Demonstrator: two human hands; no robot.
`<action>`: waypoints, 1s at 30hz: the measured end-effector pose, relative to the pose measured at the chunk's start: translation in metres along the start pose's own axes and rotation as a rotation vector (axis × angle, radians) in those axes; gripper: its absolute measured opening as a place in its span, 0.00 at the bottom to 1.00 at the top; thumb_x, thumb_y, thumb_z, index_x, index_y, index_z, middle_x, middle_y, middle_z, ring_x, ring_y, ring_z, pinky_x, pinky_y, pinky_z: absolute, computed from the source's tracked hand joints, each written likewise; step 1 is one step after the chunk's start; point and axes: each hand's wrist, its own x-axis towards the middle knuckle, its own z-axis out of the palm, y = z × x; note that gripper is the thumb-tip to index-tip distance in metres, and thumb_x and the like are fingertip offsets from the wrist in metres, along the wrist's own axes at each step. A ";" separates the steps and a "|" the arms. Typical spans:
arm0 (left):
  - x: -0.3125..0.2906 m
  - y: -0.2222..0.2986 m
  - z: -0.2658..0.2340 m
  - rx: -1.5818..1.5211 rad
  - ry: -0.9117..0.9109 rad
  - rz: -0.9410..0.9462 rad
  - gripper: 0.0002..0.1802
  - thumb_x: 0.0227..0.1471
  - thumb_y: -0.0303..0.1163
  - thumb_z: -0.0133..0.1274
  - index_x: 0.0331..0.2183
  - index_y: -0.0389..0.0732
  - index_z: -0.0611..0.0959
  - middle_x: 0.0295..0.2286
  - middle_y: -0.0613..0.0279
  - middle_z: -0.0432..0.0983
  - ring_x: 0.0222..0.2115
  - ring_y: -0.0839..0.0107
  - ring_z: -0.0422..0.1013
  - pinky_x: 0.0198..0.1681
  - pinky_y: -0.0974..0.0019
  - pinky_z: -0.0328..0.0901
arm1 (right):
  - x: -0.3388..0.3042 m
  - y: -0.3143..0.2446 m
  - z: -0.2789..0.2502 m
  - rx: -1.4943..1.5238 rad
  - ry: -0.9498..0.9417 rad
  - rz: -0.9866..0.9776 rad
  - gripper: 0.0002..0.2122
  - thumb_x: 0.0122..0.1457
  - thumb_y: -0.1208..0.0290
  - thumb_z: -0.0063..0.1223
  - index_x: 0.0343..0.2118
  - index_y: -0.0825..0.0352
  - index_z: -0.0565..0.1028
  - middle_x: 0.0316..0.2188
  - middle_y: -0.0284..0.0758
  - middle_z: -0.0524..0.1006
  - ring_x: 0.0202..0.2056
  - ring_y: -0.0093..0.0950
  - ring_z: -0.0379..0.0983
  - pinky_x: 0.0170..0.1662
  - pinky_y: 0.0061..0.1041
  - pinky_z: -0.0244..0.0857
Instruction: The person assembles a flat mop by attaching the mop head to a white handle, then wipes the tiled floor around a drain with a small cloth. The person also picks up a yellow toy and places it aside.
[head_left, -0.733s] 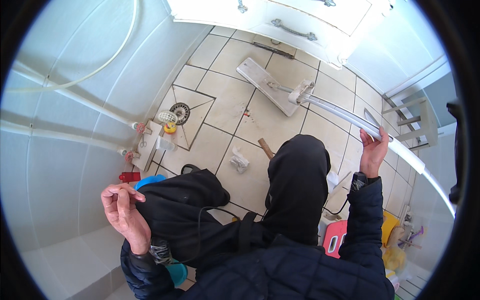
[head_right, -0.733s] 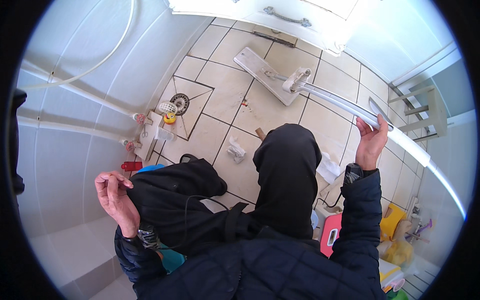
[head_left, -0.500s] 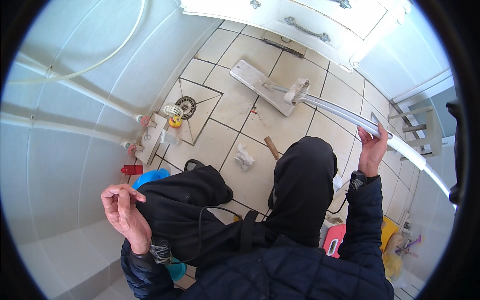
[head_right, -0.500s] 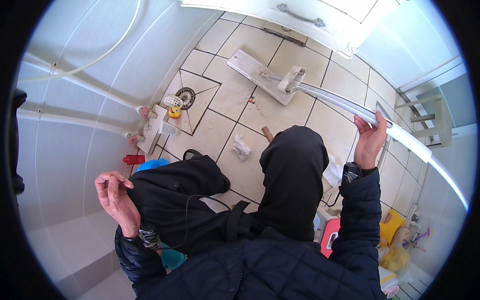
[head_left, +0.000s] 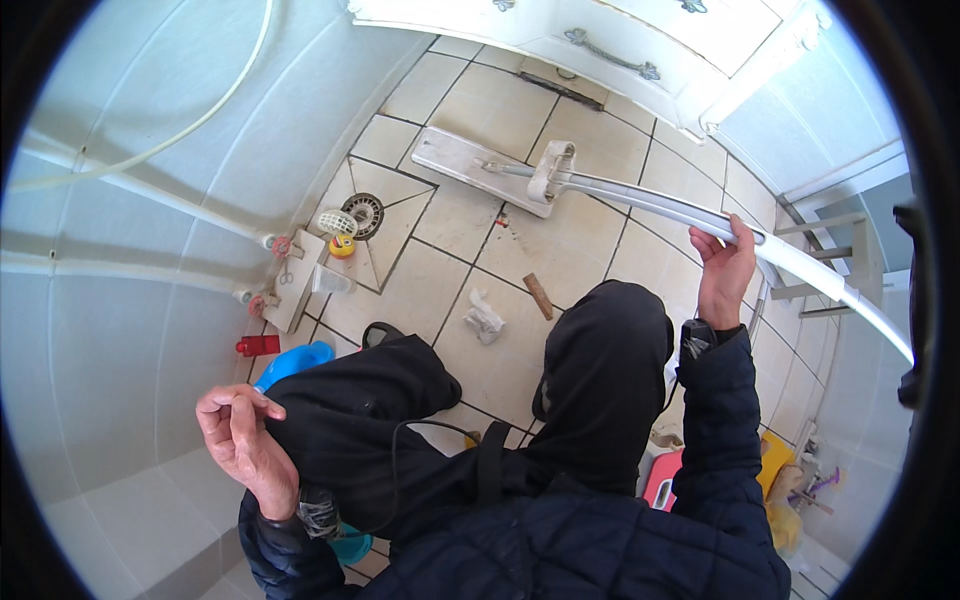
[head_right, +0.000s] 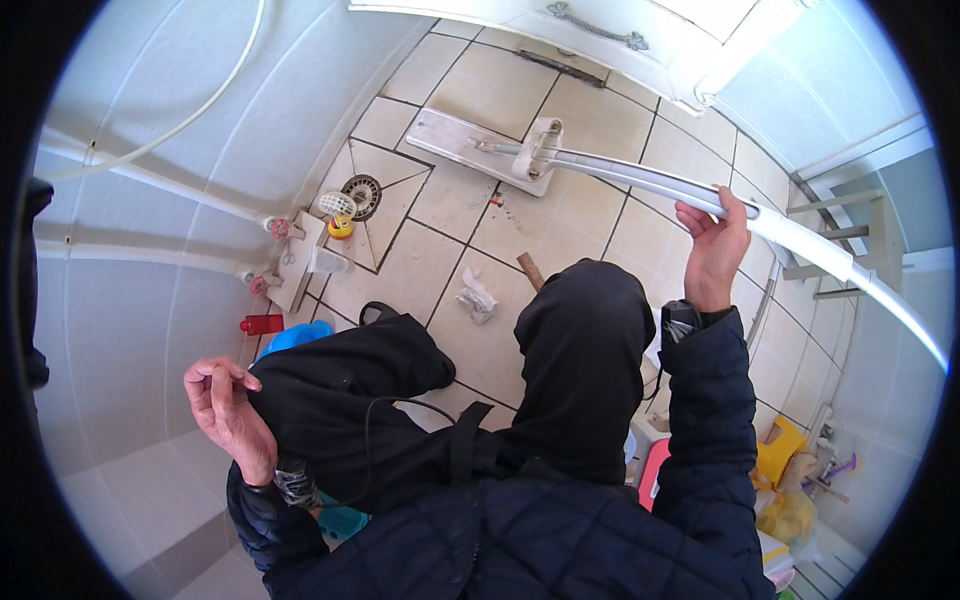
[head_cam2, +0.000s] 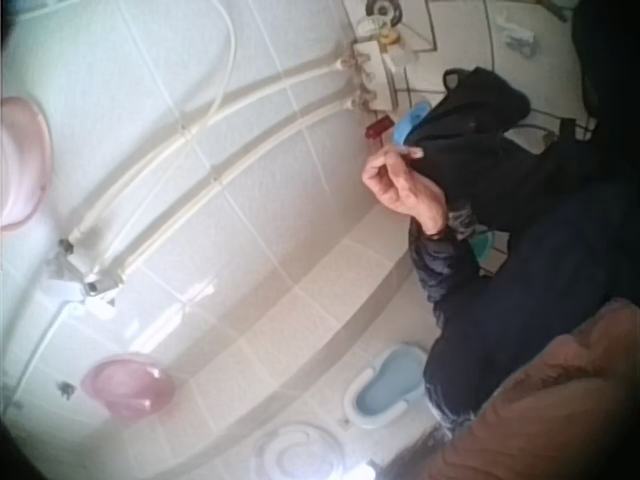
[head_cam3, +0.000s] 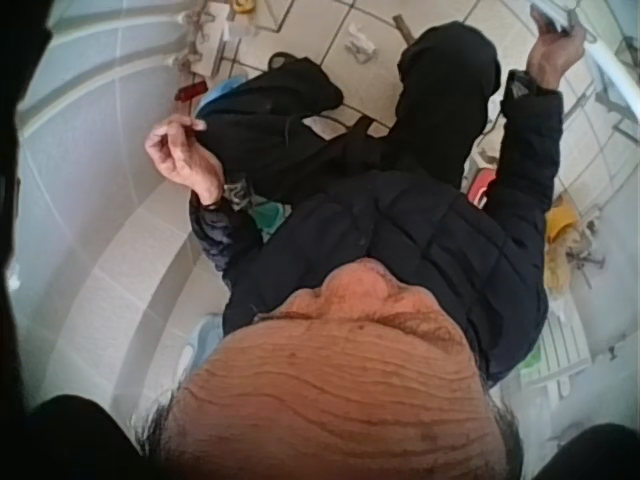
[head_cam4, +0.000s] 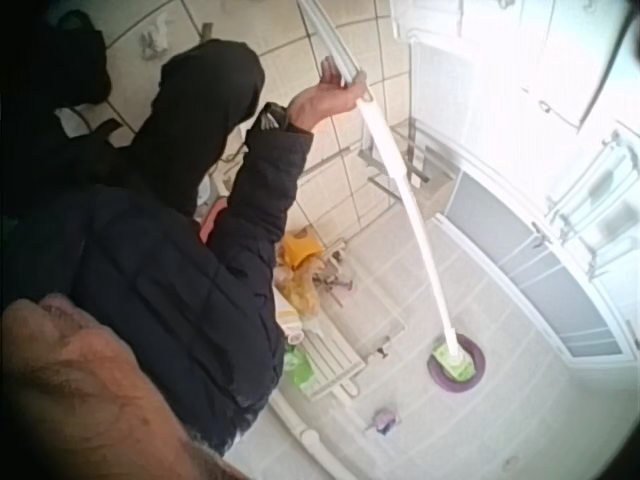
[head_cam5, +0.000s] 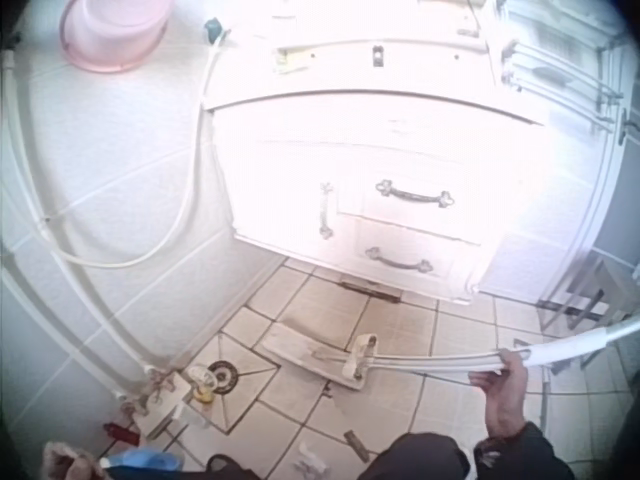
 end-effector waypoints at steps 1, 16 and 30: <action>0.001 0.000 0.000 -0.014 -0.007 0.020 0.13 0.62 0.37 0.51 0.42 0.37 0.72 0.30 0.58 0.71 0.27 0.73 0.66 0.34 0.70 0.66 | 0.002 0.002 0.003 0.002 -0.017 -0.004 0.16 0.63 0.63 0.52 0.44 0.74 0.73 0.37 0.43 0.78 0.32 0.36 0.81 0.37 0.28 0.78; 0.003 -0.004 0.001 0.091 -0.001 0.048 0.15 0.63 0.41 0.50 0.39 0.37 0.72 0.28 0.61 0.68 0.27 0.74 0.65 0.32 0.71 0.64 | 0.040 0.038 -0.002 0.046 -0.101 0.028 0.17 0.65 0.63 0.48 0.48 0.73 0.72 0.37 0.44 0.80 0.33 0.36 0.82 0.39 0.28 0.77; 0.005 -0.004 0.006 0.149 0.023 0.072 0.13 0.63 0.37 0.52 0.39 0.37 0.73 0.29 0.60 0.69 0.24 0.75 0.65 0.31 0.72 0.63 | 0.064 0.082 0.003 0.139 -0.125 0.107 0.16 0.64 0.63 0.47 0.46 0.73 0.73 0.35 0.44 0.80 0.33 0.37 0.81 0.39 0.30 0.76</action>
